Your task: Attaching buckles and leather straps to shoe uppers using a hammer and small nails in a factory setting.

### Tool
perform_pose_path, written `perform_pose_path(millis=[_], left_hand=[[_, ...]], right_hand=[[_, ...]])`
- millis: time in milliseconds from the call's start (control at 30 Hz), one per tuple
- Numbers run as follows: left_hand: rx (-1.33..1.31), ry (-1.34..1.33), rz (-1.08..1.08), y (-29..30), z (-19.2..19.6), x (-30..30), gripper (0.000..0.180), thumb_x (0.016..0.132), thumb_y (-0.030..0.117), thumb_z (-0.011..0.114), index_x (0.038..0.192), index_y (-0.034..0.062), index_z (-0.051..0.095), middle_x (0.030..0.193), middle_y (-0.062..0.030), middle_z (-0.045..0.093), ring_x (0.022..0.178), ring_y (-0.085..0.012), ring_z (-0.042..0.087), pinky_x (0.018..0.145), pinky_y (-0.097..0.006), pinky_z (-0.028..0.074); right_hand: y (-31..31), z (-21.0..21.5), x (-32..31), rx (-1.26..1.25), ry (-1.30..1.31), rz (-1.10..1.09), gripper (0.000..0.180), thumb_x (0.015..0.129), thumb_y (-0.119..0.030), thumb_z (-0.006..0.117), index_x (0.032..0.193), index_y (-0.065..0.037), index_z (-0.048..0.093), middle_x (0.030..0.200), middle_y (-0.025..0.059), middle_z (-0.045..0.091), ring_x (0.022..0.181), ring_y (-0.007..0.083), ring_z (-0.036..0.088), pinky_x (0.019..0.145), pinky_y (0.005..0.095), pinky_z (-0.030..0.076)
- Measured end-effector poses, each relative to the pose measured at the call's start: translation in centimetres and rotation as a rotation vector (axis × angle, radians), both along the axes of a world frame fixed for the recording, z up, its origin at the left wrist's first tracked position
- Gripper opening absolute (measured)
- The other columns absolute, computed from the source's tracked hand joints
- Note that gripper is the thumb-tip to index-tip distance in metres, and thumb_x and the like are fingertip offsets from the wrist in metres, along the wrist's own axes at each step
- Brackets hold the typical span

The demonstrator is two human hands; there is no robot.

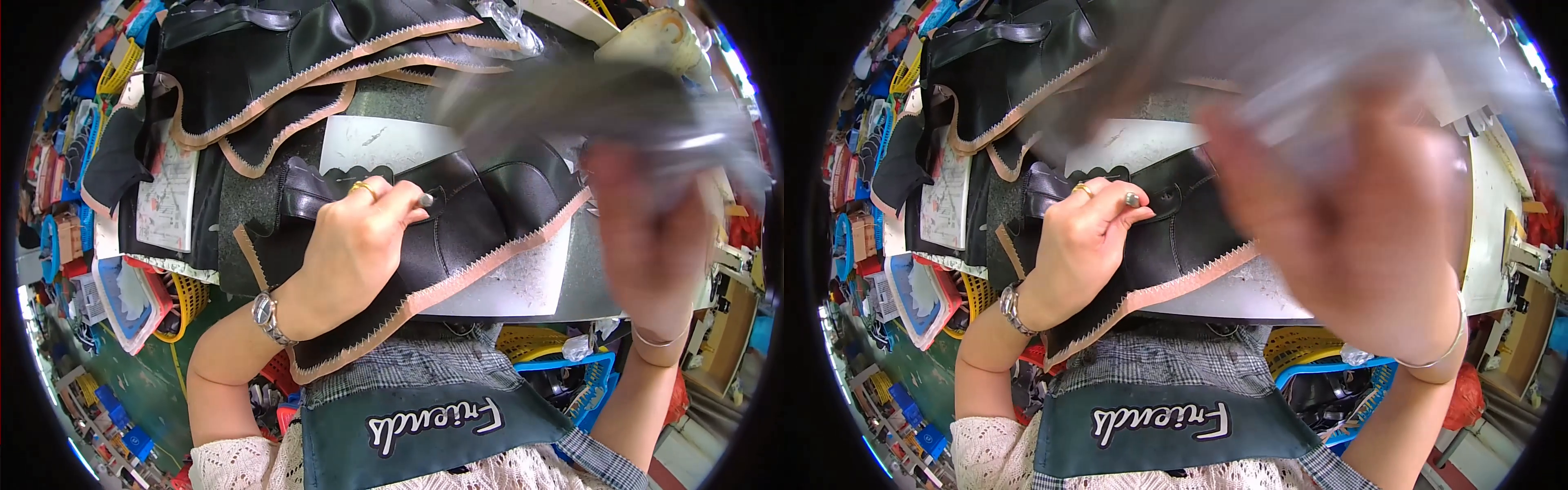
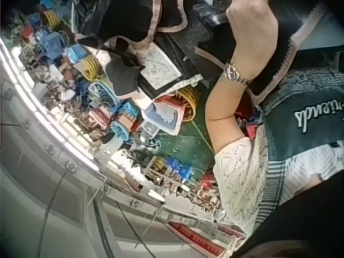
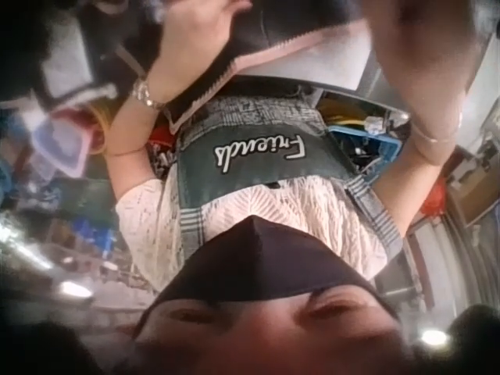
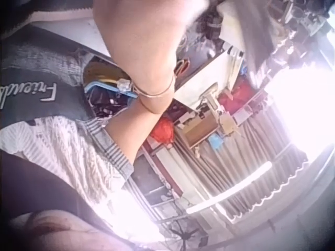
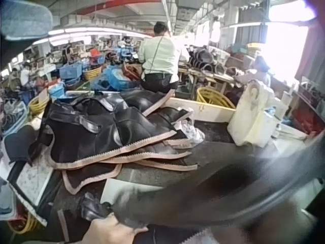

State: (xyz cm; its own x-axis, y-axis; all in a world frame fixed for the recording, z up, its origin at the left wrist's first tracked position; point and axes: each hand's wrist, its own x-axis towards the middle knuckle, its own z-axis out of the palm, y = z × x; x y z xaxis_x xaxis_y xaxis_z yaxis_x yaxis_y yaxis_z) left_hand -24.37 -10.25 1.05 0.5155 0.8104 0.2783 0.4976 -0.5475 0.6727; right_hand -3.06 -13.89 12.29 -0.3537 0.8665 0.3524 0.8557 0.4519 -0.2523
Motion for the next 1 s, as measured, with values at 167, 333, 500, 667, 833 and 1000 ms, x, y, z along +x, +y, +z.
perform_pose_path(millis=[167,333,500,667,833,1000], left_hand=[[-0.668,-0.401,0.129,1.2,-0.4,-0.4,0.005,0.093,-0.003,0.059,0.093,-0.0034,0.064,0.09,-0.0059,0.068,0.087,-0.0127,0.068,0.079,-0.025,0.058],[-0.689,-0.337,0.138,1.4,-0.7,-0.7,0.006,0.092,-0.003,0.062,0.096,-0.0038,0.067,0.088,-0.0063,0.069,0.083,-0.0118,0.067,0.079,-0.025,0.058],[-0.424,-0.298,0.13,0.9,-0.3,0.1,0.004,0.085,0.0,0.067,0.087,-0.0033,0.066,0.075,-0.013,0.07,0.068,-0.0168,0.069,0.061,-0.029,0.053],[0.012,-0.183,0.034,0.2,-1.0,0.3,0.01,0.081,0.004,0.071,0.086,0.0009,0.063,0.074,-0.0139,0.064,0.065,-0.0314,0.064,0.054,-0.038,0.051],[0.109,-0.065,-0.006,0.2,-0.8,0.9,0.011,0.087,0.008,0.068,0.091,0.002,0.06,0.078,-0.0143,0.064,0.066,-0.033,0.064,0.053,-0.038,0.052],[-0.349,-0.54,-0.012,2.1,1.7,-1.0,0.015,0.103,0.012,0.048,0.1,-0.0022,0.051,0.092,-0.0121,0.069,0.088,-0.0167,0.067,0.075,-0.029,0.052]], right_hand=[[-0.9,-0.9,1.6,-0.207,-0.155,0.08,0.029,0.089,-0.009,0.066,0.115,0.003,0.059,0.094,0.0204,0.064,0.08,0.0358,0.062,0.074,0.0386,0.051],[-1.7,-1.8,1.9,-0.358,0.135,-0.04,0.025,0.09,-0.004,0.067,0.113,0.003,0.061,0.094,0.0114,0.066,0.081,0.0139,0.058,0.075,0.0285,0.049],[-1.0,-1.7,2.4,-0.204,0.176,0.02,0.024,0.089,-0.003,0.068,0.111,0.003,0.062,0.093,0.0093,0.068,0.081,0.0129,0.06,0.074,0.026,0.049],[-1.3,0.6,2.0,-0.002,0.27,-0.079,0.018,0.09,-0.002,0.067,0.107,0.0,0.064,0.1,0.006,0.069,0.084,0.0097,0.063,0.076,0.0244,0.05],[-1.9,0.2,0.6,-0.259,-0.634,0.025,0.027,0.09,-0.019,0.064,0.112,-0.003,0.059,0.081,0.0138,0.058,0.069,0.0273,0.061,0.064,0.0372,0.051],[-5.5,-3.7,5.6,-0.198,-0.025,-0.295,0.021,0.092,-0.008,0.065,0.11,-0.002,0.056,0.067,0.0037,0.043,0.051,0.0122,0.038,0.047,0.0285,0.033]])
